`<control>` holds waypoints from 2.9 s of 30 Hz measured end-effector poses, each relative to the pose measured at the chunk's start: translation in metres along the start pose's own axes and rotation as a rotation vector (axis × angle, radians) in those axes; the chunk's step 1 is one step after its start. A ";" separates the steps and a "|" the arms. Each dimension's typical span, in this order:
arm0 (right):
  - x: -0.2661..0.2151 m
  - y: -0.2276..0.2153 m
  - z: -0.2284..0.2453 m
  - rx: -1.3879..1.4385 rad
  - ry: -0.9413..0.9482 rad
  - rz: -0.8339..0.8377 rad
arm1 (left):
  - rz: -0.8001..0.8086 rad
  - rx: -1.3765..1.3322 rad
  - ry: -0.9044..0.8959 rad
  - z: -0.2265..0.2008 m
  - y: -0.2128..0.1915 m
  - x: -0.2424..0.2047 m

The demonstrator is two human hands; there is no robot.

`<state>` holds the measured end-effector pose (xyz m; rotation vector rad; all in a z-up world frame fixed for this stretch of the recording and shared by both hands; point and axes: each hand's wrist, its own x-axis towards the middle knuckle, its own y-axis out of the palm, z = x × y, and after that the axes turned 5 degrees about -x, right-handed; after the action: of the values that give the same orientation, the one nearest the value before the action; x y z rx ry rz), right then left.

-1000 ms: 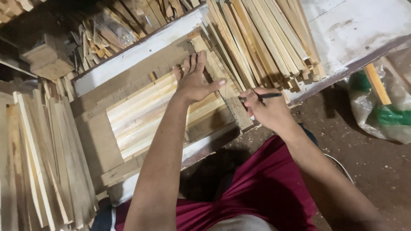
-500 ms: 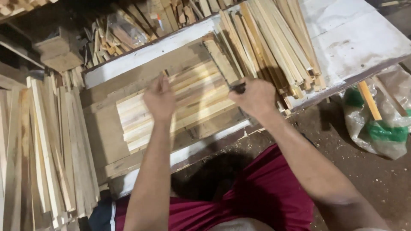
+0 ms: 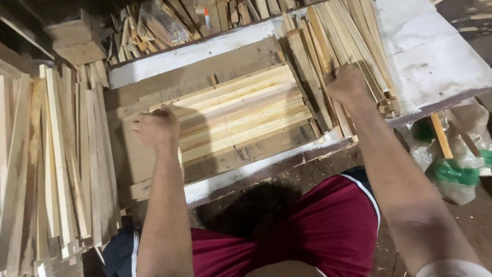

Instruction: Arranging and aligning thin wooden strips on a board and marking them with a pencil.

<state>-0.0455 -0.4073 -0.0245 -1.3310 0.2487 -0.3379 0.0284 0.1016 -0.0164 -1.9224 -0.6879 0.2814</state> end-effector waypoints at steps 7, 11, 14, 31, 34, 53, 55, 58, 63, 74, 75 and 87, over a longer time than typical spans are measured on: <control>0.001 -0.036 0.021 -0.089 0.055 0.074 | 0.124 -0.377 -0.023 -0.010 -0.063 -0.010; -0.019 -0.072 0.082 0.206 -0.222 -0.184 | 0.283 -0.603 -0.130 0.001 -0.052 0.017; -0.046 -0.086 0.129 0.412 -0.511 -0.120 | 0.310 -0.637 -0.068 -0.019 -0.101 -0.015; -0.040 -0.084 0.258 -0.173 -0.624 0.335 | 0.434 -0.666 0.111 -0.003 -0.147 -0.029; -0.046 -0.097 0.266 -0.180 -0.581 0.383 | 0.490 -0.681 0.134 -0.001 -0.153 -0.035; -0.067 -0.106 0.296 -0.086 -0.752 0.371 | 0.823 -1.808 -0.333 -0.061 -0.126 -0.116; -0.086 -0.118 0.309 -0.041 -0.820 0.374 | 0.752 -1.922 -0.352 -0.058 -0.105 -0.113; -0.099 -0.146 0.313 0.150 -0.827 0.462 | 0.649 -2.100 -0.317 -0.042 -0.101 -0.102; -0.079 -0.115 0.280 0.253 -0.707 0.546 | 0.722 -2.251 -0.222 0.005 -0.116 -0.093; -0.123 -0.075 0.293 0.386 -0.572 0.552 | 0.726 -1.388 -0.425 0.001 -0.098 -0.132; -0.114 -0.064 0.298 0.383 -0.573 0.551 | 0.727 -1.391 -0.425 -0.004 -0.101 -0.136; -0.099 -0.093 0.279 -0.219 -0.613 0.600 | 0.932 -1.746 -0.520 0.062 -0.103 -0.114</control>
<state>-0.0441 -0.1359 0.1271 -1.4397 0.1568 0.6131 -0.1285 0.1142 0.0358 -3.8838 -0.1545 1.0013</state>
